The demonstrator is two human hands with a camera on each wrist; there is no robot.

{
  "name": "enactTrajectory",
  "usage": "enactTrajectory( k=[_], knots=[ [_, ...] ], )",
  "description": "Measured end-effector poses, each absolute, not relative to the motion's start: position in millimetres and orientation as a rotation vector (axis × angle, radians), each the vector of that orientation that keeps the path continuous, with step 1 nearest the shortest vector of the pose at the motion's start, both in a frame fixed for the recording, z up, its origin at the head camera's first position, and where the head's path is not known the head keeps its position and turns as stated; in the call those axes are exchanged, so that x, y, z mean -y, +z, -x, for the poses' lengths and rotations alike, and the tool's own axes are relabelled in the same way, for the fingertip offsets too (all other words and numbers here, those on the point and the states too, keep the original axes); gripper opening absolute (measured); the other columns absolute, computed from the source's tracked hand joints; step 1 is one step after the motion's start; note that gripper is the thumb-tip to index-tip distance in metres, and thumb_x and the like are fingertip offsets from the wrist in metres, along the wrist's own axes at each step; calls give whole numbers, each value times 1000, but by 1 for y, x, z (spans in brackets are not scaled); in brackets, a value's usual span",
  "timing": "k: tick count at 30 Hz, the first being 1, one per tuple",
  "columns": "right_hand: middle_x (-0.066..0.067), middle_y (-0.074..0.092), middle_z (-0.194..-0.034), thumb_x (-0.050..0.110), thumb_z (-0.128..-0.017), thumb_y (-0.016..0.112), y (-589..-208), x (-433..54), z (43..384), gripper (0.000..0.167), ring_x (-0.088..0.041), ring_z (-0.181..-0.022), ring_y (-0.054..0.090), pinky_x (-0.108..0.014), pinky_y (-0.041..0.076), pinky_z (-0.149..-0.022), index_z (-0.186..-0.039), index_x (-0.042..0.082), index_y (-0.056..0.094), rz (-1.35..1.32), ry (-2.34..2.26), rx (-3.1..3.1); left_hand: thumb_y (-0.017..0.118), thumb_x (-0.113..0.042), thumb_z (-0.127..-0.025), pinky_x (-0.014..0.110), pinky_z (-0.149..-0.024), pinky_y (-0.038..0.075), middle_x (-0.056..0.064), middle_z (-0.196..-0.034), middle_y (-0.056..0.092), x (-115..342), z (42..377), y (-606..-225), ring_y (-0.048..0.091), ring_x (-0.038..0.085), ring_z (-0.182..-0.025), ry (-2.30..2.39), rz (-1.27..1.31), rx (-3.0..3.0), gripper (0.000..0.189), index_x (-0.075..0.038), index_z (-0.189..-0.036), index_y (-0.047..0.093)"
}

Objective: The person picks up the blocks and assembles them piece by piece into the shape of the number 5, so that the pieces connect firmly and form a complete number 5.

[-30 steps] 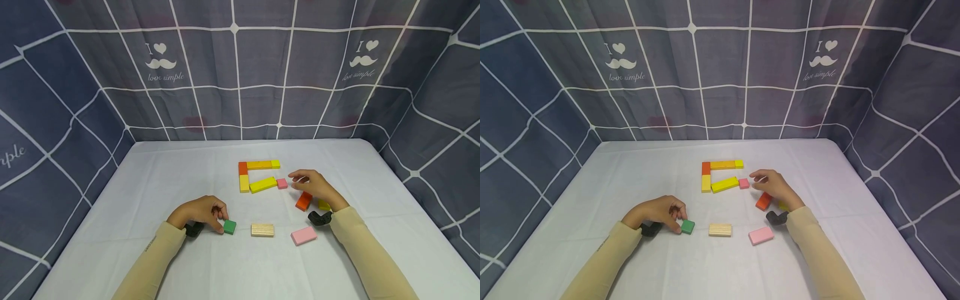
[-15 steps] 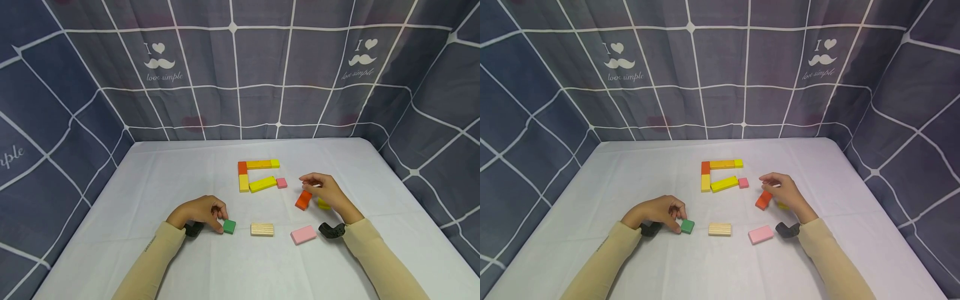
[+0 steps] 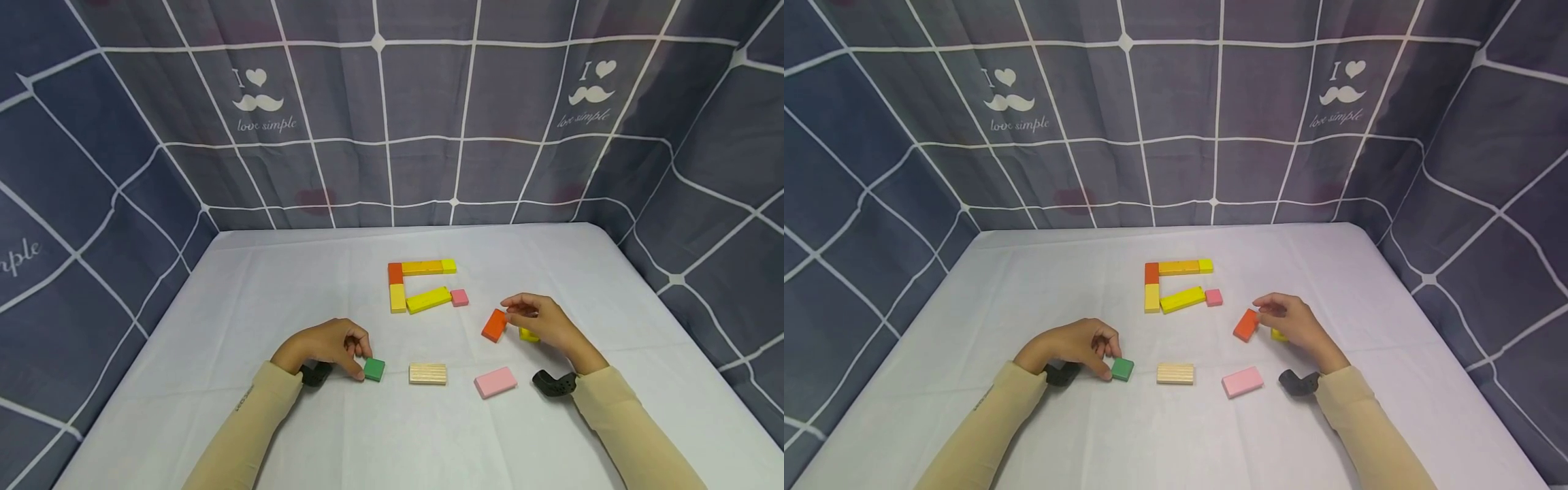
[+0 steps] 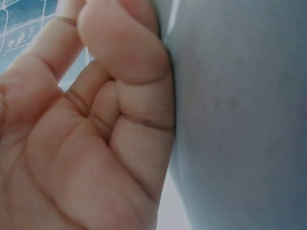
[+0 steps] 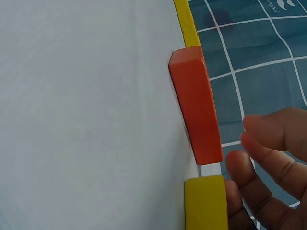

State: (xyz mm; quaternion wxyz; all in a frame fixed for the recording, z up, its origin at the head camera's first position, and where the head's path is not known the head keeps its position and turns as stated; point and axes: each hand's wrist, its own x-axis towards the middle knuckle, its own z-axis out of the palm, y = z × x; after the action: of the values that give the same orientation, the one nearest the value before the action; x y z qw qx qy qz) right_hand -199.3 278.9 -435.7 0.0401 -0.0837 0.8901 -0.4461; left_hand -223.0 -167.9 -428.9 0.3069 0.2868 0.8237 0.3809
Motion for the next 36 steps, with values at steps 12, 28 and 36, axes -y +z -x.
enactTrajectory(
  k=[12, 28, 36],
  knots=[
    [-12, 71, -111, 21, -94, 84, -441, -284, 195, 39, -23, -99, 62, -29, 51, -85, -121, -4, 70, 249, -1220, -2774, 97, -4, -75, 21, -69, 46, -3, -83, 66, 166, 222, -426, 55, 11, -76, 995, -768, -2184, 25, -9, -91, 79],
    [-19, 66, -115, 31, -80, 96, -435, -269, 193, 61, -37, -109, 61, -54, 51, -99, -117, -5, 62, 282, -1034, -2866, 96, -4, -75, 21, -69, 46, -2, -82, 66, 170, 222, -427, 54, 12, -75, 1008, -736, -2184, 24, -10, -90, 78],
    [-17, 67, -115, 28, -80, 95, -436, -269, 193, 57, -34, -108, 61, -54, 50, -99, -117, -4, 65, 308, -1019, -2892, 96, -3, -76, 20, -67, 45, -1, -81, 66, 168, 223, -429, 54, 13, -74, 1024, -744, -2165, 24, -9, -91, 78]
  ],
)
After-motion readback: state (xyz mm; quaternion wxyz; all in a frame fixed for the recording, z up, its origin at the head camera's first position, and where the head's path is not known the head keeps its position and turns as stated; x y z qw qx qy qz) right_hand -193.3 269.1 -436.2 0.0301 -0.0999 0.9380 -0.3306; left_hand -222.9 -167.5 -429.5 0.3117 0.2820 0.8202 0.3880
